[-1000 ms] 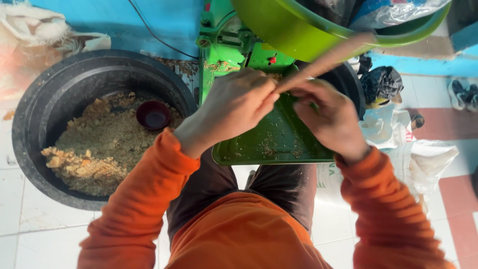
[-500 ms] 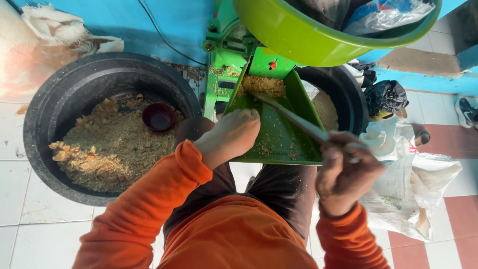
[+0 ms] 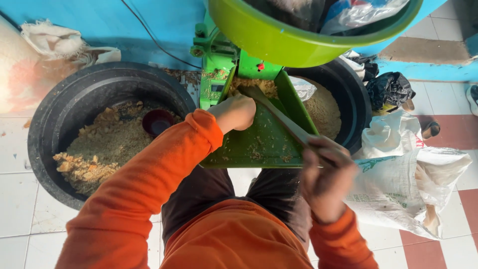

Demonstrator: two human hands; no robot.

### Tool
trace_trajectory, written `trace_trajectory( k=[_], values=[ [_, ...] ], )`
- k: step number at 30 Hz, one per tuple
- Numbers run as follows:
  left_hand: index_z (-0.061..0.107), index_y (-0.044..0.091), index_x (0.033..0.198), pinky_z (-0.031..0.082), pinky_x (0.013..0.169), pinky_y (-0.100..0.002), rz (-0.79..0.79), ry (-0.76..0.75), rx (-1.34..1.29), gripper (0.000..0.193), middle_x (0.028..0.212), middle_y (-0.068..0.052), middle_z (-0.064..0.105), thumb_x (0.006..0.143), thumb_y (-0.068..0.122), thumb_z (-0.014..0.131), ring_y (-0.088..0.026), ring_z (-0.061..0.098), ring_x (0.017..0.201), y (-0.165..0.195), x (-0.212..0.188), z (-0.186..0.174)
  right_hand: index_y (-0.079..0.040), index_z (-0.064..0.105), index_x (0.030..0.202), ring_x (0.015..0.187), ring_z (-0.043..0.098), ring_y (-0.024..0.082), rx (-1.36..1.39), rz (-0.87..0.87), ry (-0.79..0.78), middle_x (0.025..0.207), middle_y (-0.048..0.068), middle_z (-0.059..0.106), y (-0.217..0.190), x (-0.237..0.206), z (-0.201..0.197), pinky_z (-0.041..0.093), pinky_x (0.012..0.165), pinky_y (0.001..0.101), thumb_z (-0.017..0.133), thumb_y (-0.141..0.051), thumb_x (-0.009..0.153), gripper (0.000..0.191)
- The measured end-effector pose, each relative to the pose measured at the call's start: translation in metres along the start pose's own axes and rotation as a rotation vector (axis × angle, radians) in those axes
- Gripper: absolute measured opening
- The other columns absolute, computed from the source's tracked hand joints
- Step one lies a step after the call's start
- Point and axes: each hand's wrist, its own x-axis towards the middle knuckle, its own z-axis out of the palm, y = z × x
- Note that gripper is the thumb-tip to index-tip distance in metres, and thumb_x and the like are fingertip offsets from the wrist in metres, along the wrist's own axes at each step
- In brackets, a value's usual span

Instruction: The person sits on the floor in front of a green electric grinder and feeds pieces of dried cassava from a green tray into the machine, using a flat wooden tool to push the pieces in. Ground material falls into a large black basin, and the person later gathers the ground material in the basin into a mound by hand.

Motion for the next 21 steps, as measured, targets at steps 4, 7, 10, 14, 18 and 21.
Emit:
trace_trajectory(
  k=[4,7,10,14,18,21],
  values=[
    [0.075,-0.003,0.093,0.055,0.087,-0.046,0.115,0.137,-0.098,0.017,0.11,-0.026,0.07,0.084,0.006,0.064,-0.042,0.067,0.106,-0.004,0.01,-0.004,-0.002,0.033,0.12,0.101,0.071,0.022,0.018,0.022,0.059,0.126,0.023,0.063,-0.006,-0.001,-0.024,0.059,0.086,0.0238,0.06,-0.005,0.109,0.029],
    [0.076,-0.003,0.094,0.056,0.089,-0.045,0.117,0.13,-0.059,0.018,0.109,-0.026,0.072,0.083,0.0,0.062,-0.039,0.069,0.106,-0.004,0.012,-0.01,0.0,0.034,0.115,0.097,0.072,0.025,-0.091,-0.008,0.033,0.12,0.026,0.066,0.004,-0.007,-0.022,0.06,0.081,0.0277,0.063,-0.003,0.105,0.03],
    [0.076,-0.003,0.094,0.057,0.091,-0.044,0.158,0.224,0.069,0.016,0.108,-0.025,0.073,0.085,0.0,0.063,-0.039,0.07,0.103,-0.005,-0.007,0.0,0.002,0.036,0.113,0.096,0.073,0.026,-0.09,-0.005,0.021,0.118,0.027,0.067,0.017,-0.017,-0.012,0.06,0.08,0.0301,0.064,-0.002,0.103,0.03],
    [0.073,-0.004,0.093,0.056,0.088,-0.045,0.25,0.32,0.013,0.019,0.111,-0.024,0.067,0.078,0.0,0.064,-0.039,0.064,0.108,-0.006,-0.033,0.004,0.001,0.035,0.114,0.099,0.074,0.024,-0.062,-0.039,0.052,0.119,0.023,0.067,0.024,-0.021,0.0,0.061,0.082,0.0293,0.063,-0.003,0.103,0.031],
    [0.071,-0.002,0.096,0.053,0.093,-0.046,0.349,0.386,-0.064,0.02,0.109,-0.02,0.07,0.081,-0.002,0.058,-0.038,0.063,0.112,-0.007,-0.044,0.009,0.001,0.037,0.113,0.094,0.075,0.025,-0.039,0.018,-0.04,0.12,0.027,0.067,0.019,-0.014,-0.001,0.061,0.078,0.0293,0.063,0.0,0.103,0.028],
    [0.072,-0.001,0.091,0.053,0.095,-0.047,0.321,0.363,0.046,0.015,0.108,-0.02,0.07,0.083,0.002,0.06,-0.037,0.064,0.111,-0.01,-0.039,0.013,0.0,0.036,0.116,0.096,0.072,0.028,-0.023,0.002,0.033,0.12,0.026,0.066,0.013,-0.011,-0.018,0.059,0.082,0.0304,0.061,-0.001,0.105,0.027]
  ],
)
